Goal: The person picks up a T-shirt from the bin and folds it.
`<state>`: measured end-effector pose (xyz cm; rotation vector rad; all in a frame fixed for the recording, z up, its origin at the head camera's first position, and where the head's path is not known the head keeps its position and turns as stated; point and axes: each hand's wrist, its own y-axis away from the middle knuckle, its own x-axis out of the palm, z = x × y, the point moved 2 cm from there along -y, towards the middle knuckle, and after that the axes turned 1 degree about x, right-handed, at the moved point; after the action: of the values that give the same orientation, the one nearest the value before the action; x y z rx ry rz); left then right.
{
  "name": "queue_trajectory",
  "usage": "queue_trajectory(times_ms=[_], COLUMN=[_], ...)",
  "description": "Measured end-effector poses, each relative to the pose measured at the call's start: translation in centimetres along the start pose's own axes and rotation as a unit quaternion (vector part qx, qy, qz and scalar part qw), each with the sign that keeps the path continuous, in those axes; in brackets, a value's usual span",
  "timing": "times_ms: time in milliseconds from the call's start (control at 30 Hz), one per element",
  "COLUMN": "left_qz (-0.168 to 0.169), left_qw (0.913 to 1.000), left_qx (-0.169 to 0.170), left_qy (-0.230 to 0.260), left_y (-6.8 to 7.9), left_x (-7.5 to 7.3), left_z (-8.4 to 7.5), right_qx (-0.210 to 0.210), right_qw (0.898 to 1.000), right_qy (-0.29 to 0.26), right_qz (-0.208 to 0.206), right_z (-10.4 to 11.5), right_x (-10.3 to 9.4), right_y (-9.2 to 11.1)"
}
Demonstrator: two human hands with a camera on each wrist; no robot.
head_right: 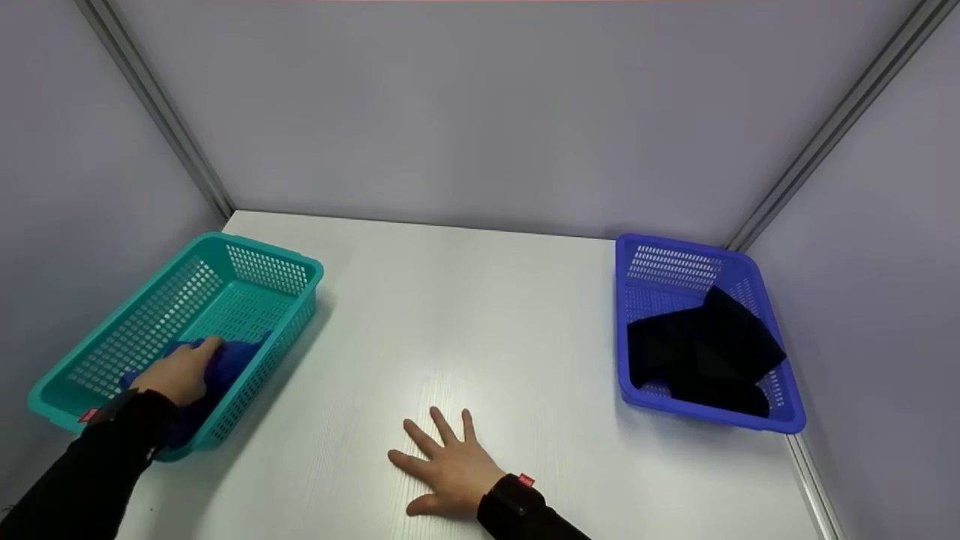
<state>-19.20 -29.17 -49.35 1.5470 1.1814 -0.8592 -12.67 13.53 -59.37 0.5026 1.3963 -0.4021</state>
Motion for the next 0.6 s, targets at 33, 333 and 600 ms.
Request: queue_trajectory(times_ms=[33, 333, 600], left_qz=[-0.014, -0.257, -0.409], left_qw=[0.9999, 0.9619, 0.8601], left_qx=[0.01, 0.06, 0.138], left_qy=[-0.003, 0.07, 0.272], left_y=[0.0, -0.3, -0.9], left_x=[-0.3, -8.3, -14.2], left_z=[0.0, -4.2, -14.6], right_qx=[0.001, 0.011, 0.004], right_qw=[1.0, 1.0, 1.0], right_qy=[-0.003, -0.005, -0.002], right_qz=[0.001, 0.011, 0.007], right_z=[0.0, 0.0, 0.3], right_x=[0.0, -0.1, -0.5], right_y=[0.0, -0.1, 0.0])
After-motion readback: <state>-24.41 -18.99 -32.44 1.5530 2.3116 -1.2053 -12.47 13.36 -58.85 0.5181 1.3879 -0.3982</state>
